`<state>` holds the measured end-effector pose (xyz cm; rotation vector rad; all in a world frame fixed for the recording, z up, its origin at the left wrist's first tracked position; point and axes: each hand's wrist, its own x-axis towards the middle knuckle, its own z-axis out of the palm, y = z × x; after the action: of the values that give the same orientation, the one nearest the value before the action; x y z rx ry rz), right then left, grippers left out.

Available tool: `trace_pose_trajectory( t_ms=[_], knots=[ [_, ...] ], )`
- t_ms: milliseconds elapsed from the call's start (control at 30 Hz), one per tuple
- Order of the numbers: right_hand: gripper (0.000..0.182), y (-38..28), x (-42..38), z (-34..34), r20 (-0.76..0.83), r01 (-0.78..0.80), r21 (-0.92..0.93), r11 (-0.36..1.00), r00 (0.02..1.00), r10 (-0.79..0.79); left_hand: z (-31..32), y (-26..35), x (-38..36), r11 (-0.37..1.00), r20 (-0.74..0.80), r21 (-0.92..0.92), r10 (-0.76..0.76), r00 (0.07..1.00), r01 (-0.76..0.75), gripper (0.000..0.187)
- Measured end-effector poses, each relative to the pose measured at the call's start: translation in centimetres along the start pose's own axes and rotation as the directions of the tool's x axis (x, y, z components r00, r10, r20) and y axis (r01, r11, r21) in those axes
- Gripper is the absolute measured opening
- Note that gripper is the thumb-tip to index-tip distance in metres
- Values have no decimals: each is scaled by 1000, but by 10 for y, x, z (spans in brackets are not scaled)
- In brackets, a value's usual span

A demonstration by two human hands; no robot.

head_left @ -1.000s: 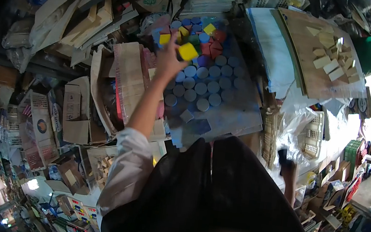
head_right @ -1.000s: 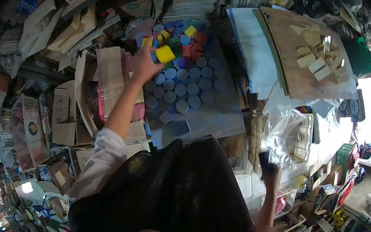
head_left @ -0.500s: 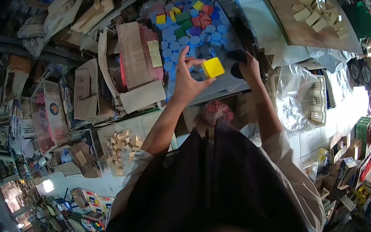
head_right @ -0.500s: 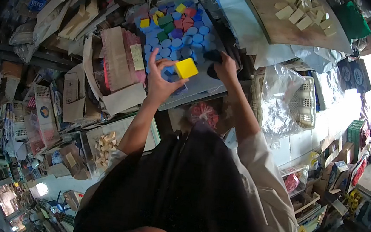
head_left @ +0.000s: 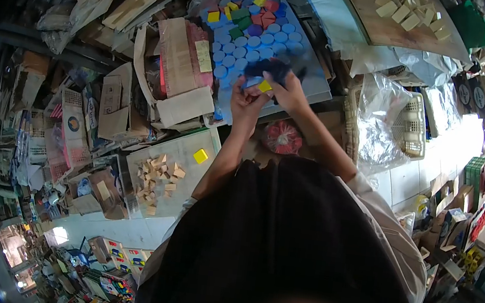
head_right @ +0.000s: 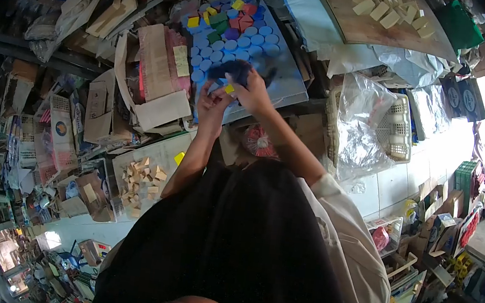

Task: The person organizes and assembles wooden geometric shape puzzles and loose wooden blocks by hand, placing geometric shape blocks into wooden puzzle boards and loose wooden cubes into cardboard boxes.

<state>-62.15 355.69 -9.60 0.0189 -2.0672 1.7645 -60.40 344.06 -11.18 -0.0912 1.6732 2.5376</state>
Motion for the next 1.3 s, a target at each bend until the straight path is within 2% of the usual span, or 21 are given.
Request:
trace_pose_trajectory(
  t_ms=[33,67,133,200,267,367,467,533,600,633,733,767,800,867,967,1067,1133,1167,1200,1233,1300],
  knots=[
    [26,4,10,-7,8,357,-309,881,928,-373,-1,-3,-4,999,25,26,47,999,-48,75],
    [26,6,11,-10,7,353,-312,882,929,-370,-2,-6,-8,999,27,26,43,999,-43,75],
    [30,-5,19,-9,15,-4,-311,951,1000,10,1,3,-15,999,-9,15,30,1000,-30,71],
    [22,6,37,-16,69,-558,224,799,827,558,-6,5,-17,999,-7,12,43,999,-42,68],
    [24,-28,32,-31,294,-604,183,776,787,543,-8,8,-13,999,17,26,48,999,-48,75],
    [41,3,10,-14,414,-491,-85,867,774,479,-15,12,-13,941,266,296,82,961,-162,84],
    [45,-35,15,-17,477,-552,-228,802,655,586,-22,24,-19,967,337,208,70,939,-147,92],
    [40,-20,15,-18,400,-641,-199,741,637,659,-21,29,-28,989,418,65,97,903,-136,87],
    [38,42,23,-18,211,-210,-136,968,949,235,-17,34,-35,972,432,-206,-16,902,116,81],
    [36,15,18,-20,248,-392,252,885,910,333,-14,37,-35,941,431,-297,-22,902,164,75],
    [39,-51,-3,-17,427,-461,179,869,832,354,-23,7,-25,903,301,-362,-122,946,231,66],
    [40,-23,-20,6,152,-124,-93,988,979,137,-44,-21,-17,936,366,-247,-150,918,251,53],
    [40,-30,-18,5,299,132,1,991,946,-126,-43,-17,-17,934,371,-248,-154,916,258,53],
    [36,-7,-5,12,271,-170,-126,977,942,199,-38,-2,-22,946,410,-154,-202,889,286,45],
    [30,-26,16,6,247,-126,-381,916,941,232,-28,18,-34,912,503,-263,-148,852,314,46],
    [32,-12,28,-11,105,-196,-76,978,973,204,-27,19,-31,853,513,-404,-86,854,329,41],
    [31,-34,6,-6,239,-406,-154,901,869,433,-30,2,-19,649,334,-692,-101,937,316,37],
    [27,-25,-15,10,275,22,-359,933,958,83,-49,-26,-4,595,432,-720,-20,902,358,39],
    [25,-36,-23,11,392,320,-447,835,909,-138,-26,-9,-18,771,158,-569,-236,959,284,34],
    [26,-46,-30,13,484,581,-494,647,802,-351,-11,1,-21,753,29,-583,-355,934,305,32],
    [28,-30,-30,17,490,526,-430,734,819,-300,-3,2,-25,731,-110,-610,-462,880,307,30]
  ],
)
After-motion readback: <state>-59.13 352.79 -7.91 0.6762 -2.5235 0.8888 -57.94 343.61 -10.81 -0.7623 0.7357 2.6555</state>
